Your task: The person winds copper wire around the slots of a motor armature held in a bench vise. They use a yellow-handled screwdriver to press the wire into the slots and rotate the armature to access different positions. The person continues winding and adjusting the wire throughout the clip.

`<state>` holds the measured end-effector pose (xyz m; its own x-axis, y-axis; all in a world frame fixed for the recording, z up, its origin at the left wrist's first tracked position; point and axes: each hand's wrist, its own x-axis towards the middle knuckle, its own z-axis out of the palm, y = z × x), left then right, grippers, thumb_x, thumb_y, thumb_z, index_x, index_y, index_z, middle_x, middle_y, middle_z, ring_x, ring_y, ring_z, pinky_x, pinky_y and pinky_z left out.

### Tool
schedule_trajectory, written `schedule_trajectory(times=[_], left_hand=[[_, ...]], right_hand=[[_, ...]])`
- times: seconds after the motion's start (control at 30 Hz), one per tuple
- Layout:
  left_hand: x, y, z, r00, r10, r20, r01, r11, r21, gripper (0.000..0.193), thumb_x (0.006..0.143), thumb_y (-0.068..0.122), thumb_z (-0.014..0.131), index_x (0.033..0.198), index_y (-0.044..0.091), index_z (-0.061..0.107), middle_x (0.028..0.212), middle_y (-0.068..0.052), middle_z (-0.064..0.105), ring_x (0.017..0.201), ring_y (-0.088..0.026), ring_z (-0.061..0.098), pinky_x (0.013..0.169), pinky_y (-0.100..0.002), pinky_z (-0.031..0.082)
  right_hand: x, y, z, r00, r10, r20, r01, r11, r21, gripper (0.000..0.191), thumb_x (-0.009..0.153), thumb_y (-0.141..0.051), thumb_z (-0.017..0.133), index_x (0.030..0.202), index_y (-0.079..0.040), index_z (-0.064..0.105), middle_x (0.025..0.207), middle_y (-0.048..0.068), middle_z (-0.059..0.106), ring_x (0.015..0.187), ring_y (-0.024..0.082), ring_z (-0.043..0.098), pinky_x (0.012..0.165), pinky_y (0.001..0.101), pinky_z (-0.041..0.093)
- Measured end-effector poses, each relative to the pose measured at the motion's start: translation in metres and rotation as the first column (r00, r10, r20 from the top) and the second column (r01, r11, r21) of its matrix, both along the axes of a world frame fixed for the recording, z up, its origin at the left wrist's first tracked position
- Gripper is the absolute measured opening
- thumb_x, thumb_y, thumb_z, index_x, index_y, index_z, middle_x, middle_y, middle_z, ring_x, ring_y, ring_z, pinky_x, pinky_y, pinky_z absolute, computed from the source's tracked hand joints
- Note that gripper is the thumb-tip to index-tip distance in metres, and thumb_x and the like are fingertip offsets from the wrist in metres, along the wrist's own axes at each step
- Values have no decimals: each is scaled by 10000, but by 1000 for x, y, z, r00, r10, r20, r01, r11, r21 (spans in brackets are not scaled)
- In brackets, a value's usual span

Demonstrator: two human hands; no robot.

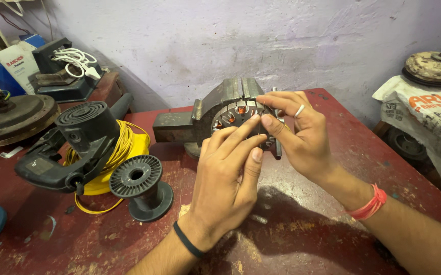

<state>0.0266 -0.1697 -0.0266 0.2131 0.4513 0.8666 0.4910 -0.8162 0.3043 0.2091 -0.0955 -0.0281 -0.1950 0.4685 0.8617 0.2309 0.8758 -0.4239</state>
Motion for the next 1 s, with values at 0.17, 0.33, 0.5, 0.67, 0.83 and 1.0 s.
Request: schedule_trajectory(times=[0.17, 0.33, 0.5, 0.67, 0.83, 1.0], left_hand=[[0, -2, 2, 996, 4, 88, 0, 999, -48, 188, 1039, 144, 553, 986, 25, 688, 1048, -86, 679, 1004, -271, 629, 901, -393, 484], [0, -5, 1, 994, 10, 112, 0, 996, -86, 191, 996, 107, 546, 841, 32, 627, 841, -100, 609, 770, -283, 604, 690, -396, 469], [0, -5, -2, 988, 34, 152, -10, 987, -161, 231, 976, 103, 561, 761, 17, 566, 688, -127, 526, 565, -305, 556, 538, -402, 405], [1, -6, -5, 985, -10, 174, 36, 989, -144, 218, 919, 88, 570, 716, 14, 539, 656, -124, 513, 525, -298, 534, 517, -400, 399], [2, -6, -6, 989, 13, 149, 3, 994, -107, 250, 885, 94, 614, 660, 23, 529, 626, -119, 496, 507, -291, 524, 503, -397, 396], [4, -8, -4, 989, 66, 129, -56, 995, -83, 297, 907, 124, 693, 645, 32, 588, 668, -93, 557, 567, -251, 568, 543, -382, 425]], right_hand=[[6, 11, -4, 970, 192, -146, -229, 925, -304, 280, 1009, -85, 673, 1273, 10, 679, 1173, 70, 664, 1031, 89, 606, 905, 254, 519], [7, 19, -7, 862, 369, -347, -499, 735, -459, 316, 990, -49, 669, 1293, 38, 647, 1120, 81, 719, 1005, 114, 655, 922, 292, 538], [9, 21, -5, 796, 409, -446, -599, 638, -483, 364, 950, 0, 661, 1308, 51, 616, 1172, 99, 710, 1068, 136, 662, 979, 312, 539], [9, 21, -5, 785, 411, -464, -615, 609, -501, 364, 947, 2, 662, 1303, 59, 614, 1171, 112, 708, 1068, 153, 661, 980, 336, 537], [8, 23, -6, 753, 396, -525, -653, 541, -530, 329, 966, -36, 654, 1277, 69, 626, 1157, 125, 711, 1058, 166, 662, 986, 358, 524], [8, 22, -4, 727, 399, -559, -685, 480, -548, 328, 969, -64, 648, 1280, 27, 592, 1164, 112, 694, 1086, 163, 652, 1003, 360, 521]])
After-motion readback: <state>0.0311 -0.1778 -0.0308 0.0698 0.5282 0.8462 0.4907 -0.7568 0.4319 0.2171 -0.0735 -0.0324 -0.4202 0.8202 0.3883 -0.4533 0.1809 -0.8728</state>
